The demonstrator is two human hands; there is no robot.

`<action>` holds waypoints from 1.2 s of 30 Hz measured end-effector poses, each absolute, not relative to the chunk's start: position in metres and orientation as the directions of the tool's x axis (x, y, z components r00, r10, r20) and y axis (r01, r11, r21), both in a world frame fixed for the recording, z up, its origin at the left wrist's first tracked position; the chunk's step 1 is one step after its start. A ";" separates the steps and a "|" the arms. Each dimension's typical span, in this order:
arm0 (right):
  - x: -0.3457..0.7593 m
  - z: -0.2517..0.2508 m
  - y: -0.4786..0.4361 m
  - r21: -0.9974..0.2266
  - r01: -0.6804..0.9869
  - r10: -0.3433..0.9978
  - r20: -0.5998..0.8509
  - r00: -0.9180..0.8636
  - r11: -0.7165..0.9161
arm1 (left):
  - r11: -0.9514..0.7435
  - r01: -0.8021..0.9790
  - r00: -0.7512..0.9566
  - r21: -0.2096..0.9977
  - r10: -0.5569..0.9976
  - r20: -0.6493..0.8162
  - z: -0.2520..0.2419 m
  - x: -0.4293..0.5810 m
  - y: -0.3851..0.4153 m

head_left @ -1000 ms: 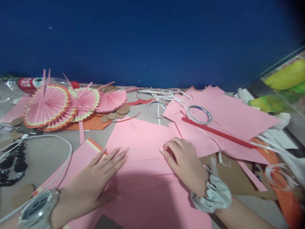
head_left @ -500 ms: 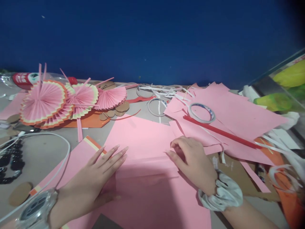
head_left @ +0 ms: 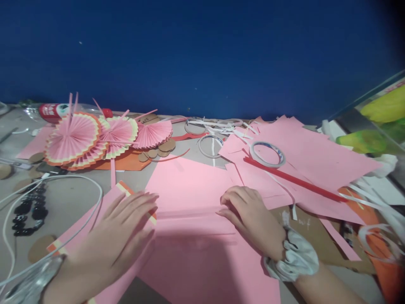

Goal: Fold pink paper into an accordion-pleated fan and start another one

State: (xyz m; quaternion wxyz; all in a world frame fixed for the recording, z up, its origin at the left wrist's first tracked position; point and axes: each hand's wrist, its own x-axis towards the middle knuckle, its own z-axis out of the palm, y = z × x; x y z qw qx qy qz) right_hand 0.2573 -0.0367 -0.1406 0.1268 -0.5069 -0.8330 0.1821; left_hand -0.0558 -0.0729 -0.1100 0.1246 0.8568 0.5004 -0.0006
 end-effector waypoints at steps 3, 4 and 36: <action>0.257 -0.142 -0.040 -0.402 0.773 0.856 0.054 -0.515 0.491 | -0.372 0.862 0.434 0.345 0.892 -0.123 -0.106 -0.031 -0.062; 0.257 -0.143 -0.041 -0.396 0.767 0.849 0.065 -0.525 0.505 | -0.385 0.852 0.454 0.354 0.881 -0.133 -0.106 -0.023 -0.057; 0.252 -0.108 -0.044 -0.547 0.692 0.816 -0.027 -0.577 0.471 | -0.650 0.571 0.814 0.501 0.373 -0.445 -0.067 0.038 0.018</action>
